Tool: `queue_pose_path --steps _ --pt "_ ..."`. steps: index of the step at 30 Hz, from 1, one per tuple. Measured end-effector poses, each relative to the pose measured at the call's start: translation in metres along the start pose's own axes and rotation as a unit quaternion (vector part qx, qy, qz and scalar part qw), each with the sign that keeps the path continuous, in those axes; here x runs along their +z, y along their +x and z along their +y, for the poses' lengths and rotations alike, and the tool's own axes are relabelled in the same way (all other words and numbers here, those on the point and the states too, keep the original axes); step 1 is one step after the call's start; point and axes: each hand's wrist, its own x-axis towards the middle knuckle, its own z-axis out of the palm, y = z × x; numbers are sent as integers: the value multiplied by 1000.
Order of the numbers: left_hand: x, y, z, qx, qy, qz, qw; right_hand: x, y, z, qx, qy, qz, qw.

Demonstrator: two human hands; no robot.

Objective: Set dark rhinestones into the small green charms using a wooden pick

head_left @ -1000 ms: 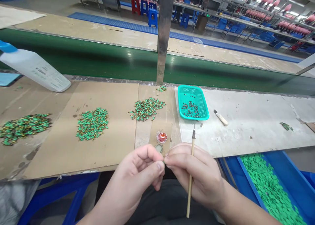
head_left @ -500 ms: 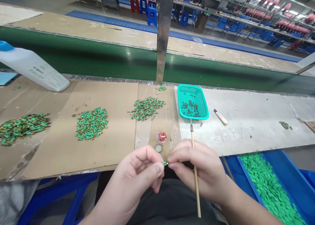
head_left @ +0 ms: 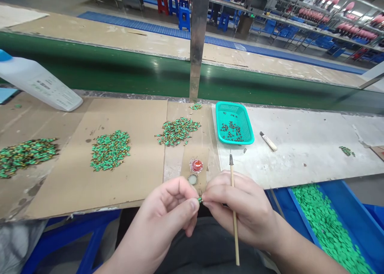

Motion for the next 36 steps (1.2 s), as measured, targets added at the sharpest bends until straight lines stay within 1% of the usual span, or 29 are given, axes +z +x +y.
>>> queue_pose_path --steps 4,8,12,29,36 --pt "-1 1 -1 -7 -5 -12 1000 1 0 2 -7 7 0 1000" --pt "-1 1 -1 -1 1 -12 1000 2 0 3 -10 1 -1 1000" --pt "0 3 2 -13 11 -17 1000 2 0 4 -21 7 0 1000" --pt "-5 3 0 -12 14 -25 1000 5 1 4 -21 24 0 999" --pt "-6 4 -5 -9 32 -18 999 8 -1 8 -7 25 -5 1000"
